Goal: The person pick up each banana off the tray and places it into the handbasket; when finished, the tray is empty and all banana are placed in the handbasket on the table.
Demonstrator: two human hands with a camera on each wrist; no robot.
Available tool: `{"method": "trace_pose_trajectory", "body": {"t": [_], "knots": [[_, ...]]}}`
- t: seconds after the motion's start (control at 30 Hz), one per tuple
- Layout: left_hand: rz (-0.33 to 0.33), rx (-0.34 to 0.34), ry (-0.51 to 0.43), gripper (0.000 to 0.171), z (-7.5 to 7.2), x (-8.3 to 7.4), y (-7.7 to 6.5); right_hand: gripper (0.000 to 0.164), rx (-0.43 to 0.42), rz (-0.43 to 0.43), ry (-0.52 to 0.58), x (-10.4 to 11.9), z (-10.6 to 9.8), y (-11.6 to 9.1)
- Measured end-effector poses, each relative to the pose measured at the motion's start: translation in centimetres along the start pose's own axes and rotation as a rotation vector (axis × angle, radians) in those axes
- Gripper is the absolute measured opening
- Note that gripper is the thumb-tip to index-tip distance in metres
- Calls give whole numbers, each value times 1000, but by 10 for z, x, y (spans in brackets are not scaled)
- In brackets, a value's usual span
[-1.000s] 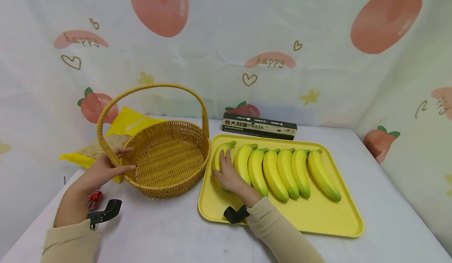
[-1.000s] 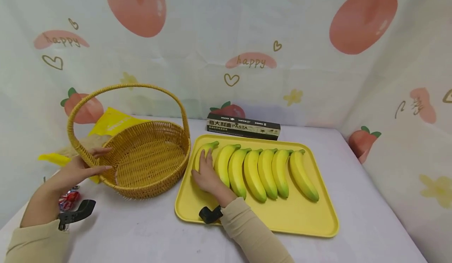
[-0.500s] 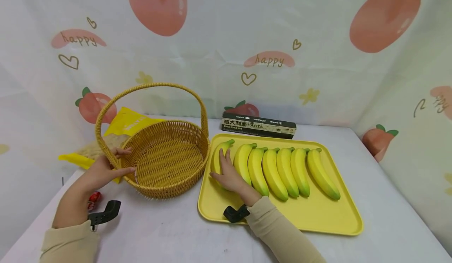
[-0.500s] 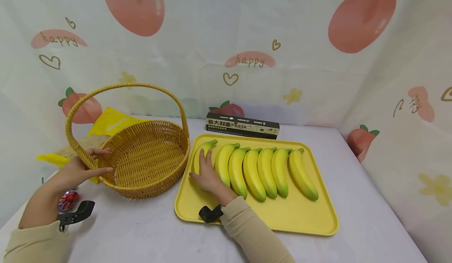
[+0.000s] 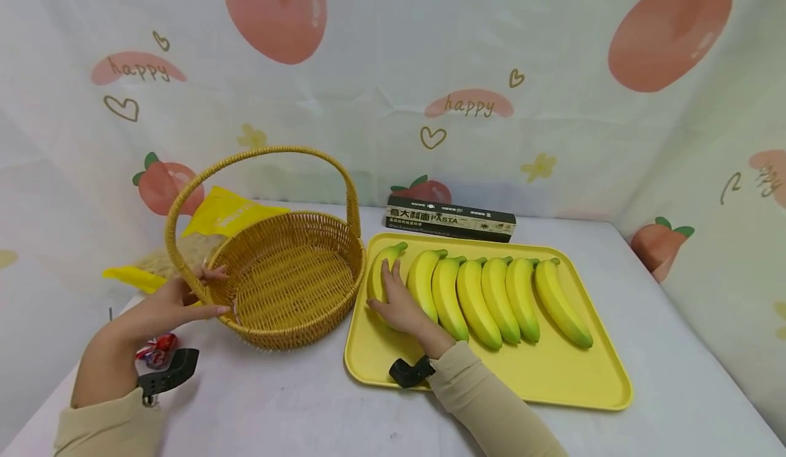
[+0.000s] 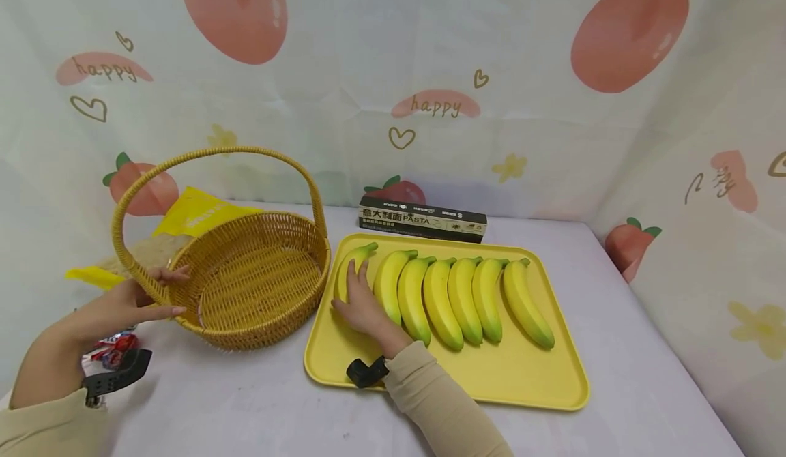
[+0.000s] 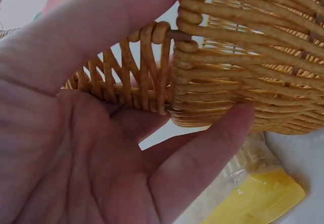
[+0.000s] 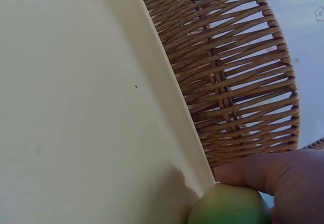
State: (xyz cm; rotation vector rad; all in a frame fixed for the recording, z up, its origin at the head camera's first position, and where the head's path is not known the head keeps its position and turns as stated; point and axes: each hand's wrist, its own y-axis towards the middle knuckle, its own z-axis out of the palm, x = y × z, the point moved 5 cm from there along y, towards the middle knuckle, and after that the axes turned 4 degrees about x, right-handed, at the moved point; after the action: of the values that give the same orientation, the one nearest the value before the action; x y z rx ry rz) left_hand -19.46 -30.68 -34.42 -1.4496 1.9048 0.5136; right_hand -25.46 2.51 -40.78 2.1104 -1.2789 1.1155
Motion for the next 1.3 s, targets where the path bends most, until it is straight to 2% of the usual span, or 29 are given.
{"method": "trace_pose_trajectory", "body": {"t": [0.3,0.5,0.77,0.87,1.03,1.17,1.3], "knots": [[6,-2,35,51,-1,-4,-3,84,-51,-23,4,14,-13,-1],[10,49,-23,53,1,-3,-6,84,-33,-9,-41,18,-25,-6],[8,48,23,54,-1,-6,-5,79,-56,-50,20,32,-46,-12],[-20,72,29,58,-1,-6,-7,78,-30,-72,14,42,-50,-15],[-18,79,22,59,1,-6,-5,75,23,-109,-22,57,-52,-20],[-37,79,19,60,0,-6,-5,74,96,-156,-110,70,-48,-20],[-20,61,47,58,0,-9,-3,73,178,-197,-179,84,-41,-14]]}}
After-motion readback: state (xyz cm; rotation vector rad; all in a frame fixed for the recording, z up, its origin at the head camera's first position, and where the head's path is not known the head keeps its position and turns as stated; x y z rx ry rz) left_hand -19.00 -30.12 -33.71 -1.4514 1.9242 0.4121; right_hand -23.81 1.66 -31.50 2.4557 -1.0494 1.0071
